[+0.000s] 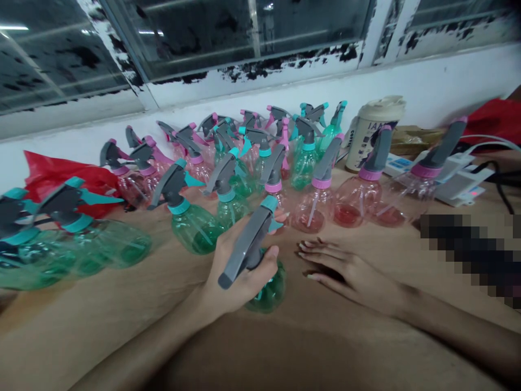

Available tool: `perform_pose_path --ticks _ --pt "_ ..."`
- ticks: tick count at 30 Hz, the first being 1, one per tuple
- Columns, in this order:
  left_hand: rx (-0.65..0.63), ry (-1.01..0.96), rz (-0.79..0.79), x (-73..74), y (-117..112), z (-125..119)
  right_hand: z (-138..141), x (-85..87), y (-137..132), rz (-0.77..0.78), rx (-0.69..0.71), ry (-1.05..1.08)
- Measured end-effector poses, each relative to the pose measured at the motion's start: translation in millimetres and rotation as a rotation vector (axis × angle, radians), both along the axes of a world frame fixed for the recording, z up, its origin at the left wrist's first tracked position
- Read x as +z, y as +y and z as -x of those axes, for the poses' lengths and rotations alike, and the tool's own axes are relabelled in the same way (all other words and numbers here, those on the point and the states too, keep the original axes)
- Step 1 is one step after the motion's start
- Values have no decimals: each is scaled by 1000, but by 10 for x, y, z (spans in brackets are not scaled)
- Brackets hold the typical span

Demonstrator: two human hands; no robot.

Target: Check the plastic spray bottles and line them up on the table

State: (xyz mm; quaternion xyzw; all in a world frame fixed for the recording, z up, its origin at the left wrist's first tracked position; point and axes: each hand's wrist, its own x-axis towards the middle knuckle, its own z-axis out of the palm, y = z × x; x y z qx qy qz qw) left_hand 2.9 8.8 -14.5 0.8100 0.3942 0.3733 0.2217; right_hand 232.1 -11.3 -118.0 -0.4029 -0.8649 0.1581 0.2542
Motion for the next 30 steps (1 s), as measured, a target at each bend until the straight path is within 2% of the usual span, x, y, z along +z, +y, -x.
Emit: perform_pose_path --ticks 6,14,22,26,30 --pt "-38 17 28 21 -17 32 1 11 -1 12 4 -15" --pt "-15 -6 -8 28 3 11 7 17 -2 5 4 -10" --pt "-53 -11 -54 64 -5 -2 1 3 -2 0 1 -4" --pt "7 37 -69 41 -5 3 4 20 -4 -5 12 9" --pt "52 50 4 26 -27 -1 1 22 2 2 10 17"
